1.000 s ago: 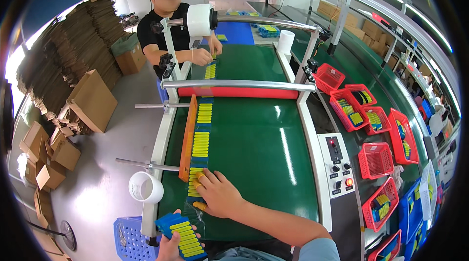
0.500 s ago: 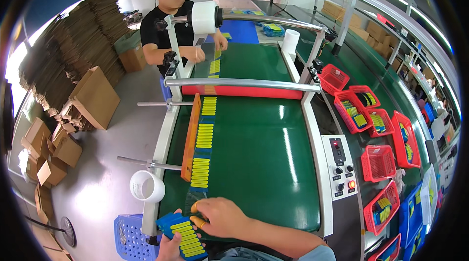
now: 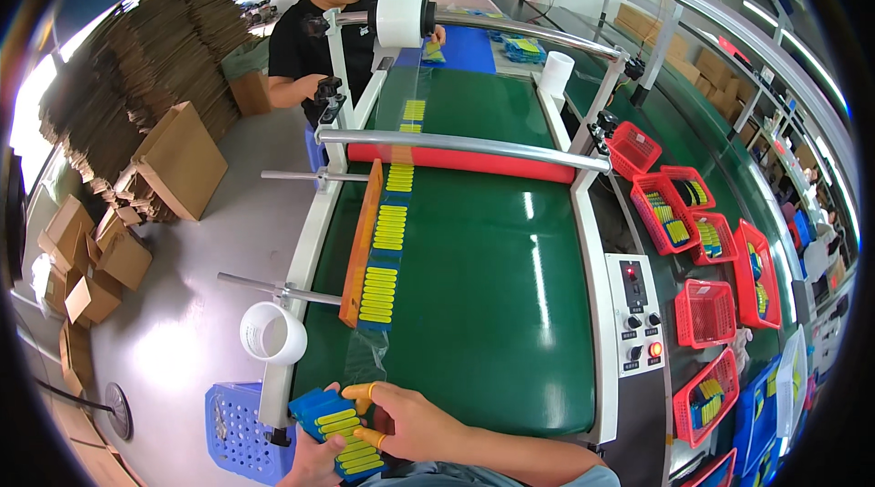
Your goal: The person takes items from a stack, places them one at a time onto a plastic film on a moving conveyor belt, and presses them down by hand.
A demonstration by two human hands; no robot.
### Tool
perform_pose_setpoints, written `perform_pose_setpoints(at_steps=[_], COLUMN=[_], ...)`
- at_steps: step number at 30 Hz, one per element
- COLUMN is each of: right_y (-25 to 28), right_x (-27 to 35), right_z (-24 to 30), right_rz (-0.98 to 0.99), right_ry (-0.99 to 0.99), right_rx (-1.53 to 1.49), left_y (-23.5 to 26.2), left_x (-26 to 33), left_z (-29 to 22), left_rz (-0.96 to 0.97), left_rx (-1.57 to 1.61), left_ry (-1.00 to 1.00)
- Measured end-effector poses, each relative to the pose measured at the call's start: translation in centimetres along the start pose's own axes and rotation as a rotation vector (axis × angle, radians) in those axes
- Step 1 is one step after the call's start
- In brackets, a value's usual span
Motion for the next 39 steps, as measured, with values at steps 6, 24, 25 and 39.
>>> perform_pose_setpoints(at_steps=[6, 24, 25, 39], right_y=[0.7, 6.1, 5.8, 3.4], right_x=[0.6, -5.1, -4.9, -5.3], right_z=[1.1, -0.8, -0.9, -3.0], right_rz=[-0.136, -0.529, -0.529, -0.256], right_ry=[0.124, 0.172, 0.176, 0.304], right_rx=[-0.021, 1.012, 1.011, 1.045], left_y=[-1.5, -1.7, -1.4, -1.6], left_x=[0.1, 1.4, 1.4, 0.8], left_z=[-1.3, -1.4, -1.3, -1.0], left_rz=[0.028, -0.299, -0.301, -0.282], left_rx=[-0.113, -0.060, -0.045, -0.034], left_ry=[-0.117, -0.052, -0.040, 0.001])
Point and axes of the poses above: each hand's wrist, its own x-axis away from the middle knuckle, its own y-axis out of the back of the hand, z = x × y, the point moved 6 cm from there along -x, towards the middle knuckle, and after that the axes turned 6 degrees about x, right-handed, at the moved point
